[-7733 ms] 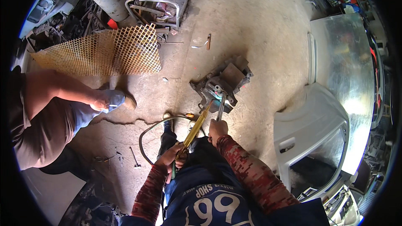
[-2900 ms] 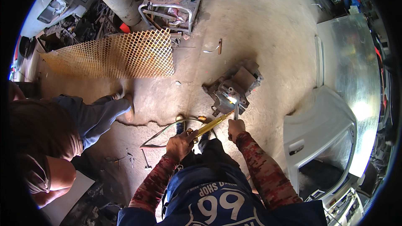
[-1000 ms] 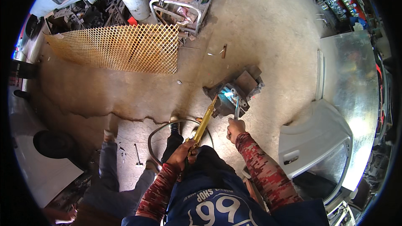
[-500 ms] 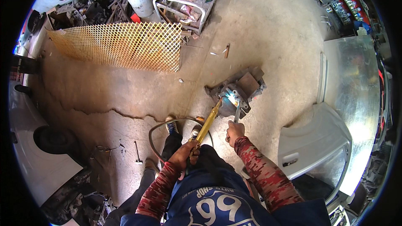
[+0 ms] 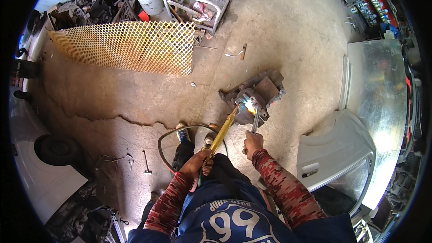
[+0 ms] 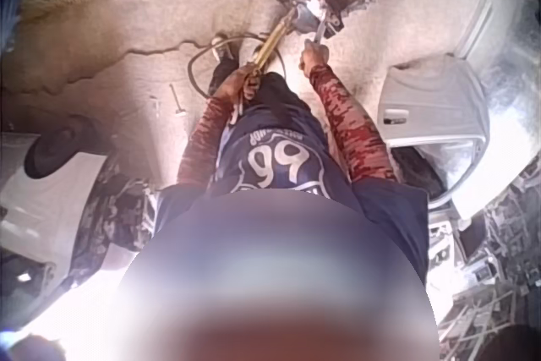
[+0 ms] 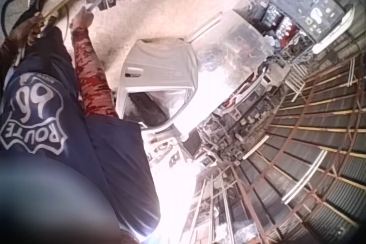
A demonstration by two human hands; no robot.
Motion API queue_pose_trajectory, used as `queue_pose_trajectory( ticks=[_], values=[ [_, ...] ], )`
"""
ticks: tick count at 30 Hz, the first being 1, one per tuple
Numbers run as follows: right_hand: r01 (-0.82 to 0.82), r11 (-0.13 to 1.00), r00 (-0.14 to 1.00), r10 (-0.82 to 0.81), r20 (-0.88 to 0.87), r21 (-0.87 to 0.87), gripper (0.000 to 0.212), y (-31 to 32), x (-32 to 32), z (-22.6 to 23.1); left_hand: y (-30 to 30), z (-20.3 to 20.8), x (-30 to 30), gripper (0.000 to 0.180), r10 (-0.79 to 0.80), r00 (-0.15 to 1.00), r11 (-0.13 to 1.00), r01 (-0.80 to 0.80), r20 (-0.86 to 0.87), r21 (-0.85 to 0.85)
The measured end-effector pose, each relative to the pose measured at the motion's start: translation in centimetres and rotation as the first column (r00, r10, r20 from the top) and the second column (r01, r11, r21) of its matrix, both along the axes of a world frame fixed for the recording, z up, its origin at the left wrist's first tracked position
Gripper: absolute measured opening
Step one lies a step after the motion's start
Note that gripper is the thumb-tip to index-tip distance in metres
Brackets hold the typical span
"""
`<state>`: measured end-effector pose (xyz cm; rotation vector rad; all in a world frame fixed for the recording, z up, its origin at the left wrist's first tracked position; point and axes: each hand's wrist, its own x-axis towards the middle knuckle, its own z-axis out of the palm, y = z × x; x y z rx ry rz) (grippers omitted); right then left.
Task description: The person uses a welding torch to heat and weld a metal engine block on the workshop floor, then picks up a metal part and walks to a blue bucket. They submerge the part in water and scrub it with a brush, then remove it and inspect it.
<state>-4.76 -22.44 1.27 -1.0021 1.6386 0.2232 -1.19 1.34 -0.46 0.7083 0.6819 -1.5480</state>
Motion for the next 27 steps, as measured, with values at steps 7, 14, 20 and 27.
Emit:
queue_pose_trajectory(
  ticks=[7,14,20,27],
  values=[
    [-0.022,1.000,1.000,0.023,0.014,-0.018,0.026,0.1,0.0,-0.1,0.2,0.1,0.1,0.029,-0.001,1.000,1.000,0.002,-0.013,0.019],
    [-0.017,1.000,1.000,0.017,0.004,-0.007,0.025,0.1,-0.3,-0.4,0.3,0.5,-0.1,0.030,-0.015,1.000,1.000,0.015,0.013,0.019],
    [0.011,0.999,1.000,-0.011,0.008,-0.034,0.029,0.0,-0.5,-1.2,0.3,0.7,0.0,0.030,0.018,1.000,1.000,-0.018,0.012,0.024],
    [0.011,0.999,1.000,-0.011,0.004,-0.038,0.028,0.1,-0.3,-0.5,0.3,1.3,0.6,0.028,0.045,0.998,0.999,-0.045,0.045,-0.009]
  ],
)
